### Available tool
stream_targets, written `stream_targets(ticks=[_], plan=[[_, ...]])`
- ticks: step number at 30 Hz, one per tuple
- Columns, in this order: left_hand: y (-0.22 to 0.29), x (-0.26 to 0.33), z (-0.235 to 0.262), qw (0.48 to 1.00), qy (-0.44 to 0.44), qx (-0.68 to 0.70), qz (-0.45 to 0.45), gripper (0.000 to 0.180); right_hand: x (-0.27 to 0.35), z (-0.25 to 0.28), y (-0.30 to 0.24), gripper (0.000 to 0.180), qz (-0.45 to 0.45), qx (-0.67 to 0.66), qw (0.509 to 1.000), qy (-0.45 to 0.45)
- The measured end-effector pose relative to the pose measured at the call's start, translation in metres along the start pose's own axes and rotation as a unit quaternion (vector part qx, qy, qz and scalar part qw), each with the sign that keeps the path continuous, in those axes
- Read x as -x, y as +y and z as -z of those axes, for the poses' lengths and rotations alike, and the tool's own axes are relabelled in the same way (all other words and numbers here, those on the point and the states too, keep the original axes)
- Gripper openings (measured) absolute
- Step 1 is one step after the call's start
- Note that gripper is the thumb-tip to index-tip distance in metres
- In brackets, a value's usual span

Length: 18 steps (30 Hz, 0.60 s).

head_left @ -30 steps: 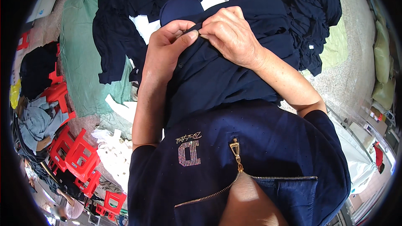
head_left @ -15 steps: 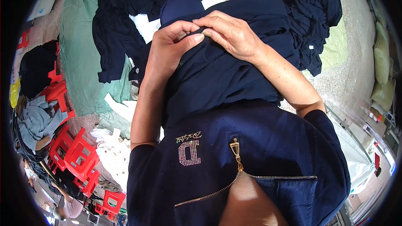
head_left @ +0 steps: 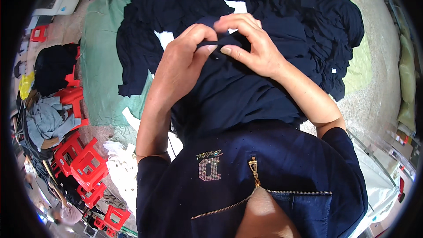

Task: Inspecting black garments for defects or lint and cleaning them manually with hands.

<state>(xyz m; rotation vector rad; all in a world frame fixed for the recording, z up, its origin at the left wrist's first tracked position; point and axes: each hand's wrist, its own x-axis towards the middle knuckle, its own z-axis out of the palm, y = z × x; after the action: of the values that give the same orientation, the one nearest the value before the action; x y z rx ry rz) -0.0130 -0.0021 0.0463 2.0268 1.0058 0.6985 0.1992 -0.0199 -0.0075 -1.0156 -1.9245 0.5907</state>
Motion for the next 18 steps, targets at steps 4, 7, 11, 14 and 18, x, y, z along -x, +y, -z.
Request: stream_targets(ticks=[4,7,11,14,18], plan=[[0.002,0.000,-0.010,0.999,0.042,-0.027,-0.008,0.011,-0.007,0.000,-0.013,0.012,-0.155,-0.194,0.968,-0.029],[-0.015,0.007,-0.024,0.998,0.044,-0.049,-0.004,0.010,-0.004,-0.007,-0.007,0.009,-0.163,-0.119,0.978,-0.054],[-0.035,0.010,-0.035,0.994,0.060,0.067,0.063,0.007,-0.007,-0.007,-0.002,0.017,-0.263,-0.105,0.934,-0.215],[-0.046,0.006,-0.041,0.943,0.075,0.278,0.167,0.007,0.001,-0.011,0.008,0.021,-0.171,-0.140,0.969,-0.112],[-0.048,0.002,-0.040,0.908,0.056,0.348,0.228,0.012,0.006,0.007,0.010,0.026,0.087,0.024,0.996,0.014]])
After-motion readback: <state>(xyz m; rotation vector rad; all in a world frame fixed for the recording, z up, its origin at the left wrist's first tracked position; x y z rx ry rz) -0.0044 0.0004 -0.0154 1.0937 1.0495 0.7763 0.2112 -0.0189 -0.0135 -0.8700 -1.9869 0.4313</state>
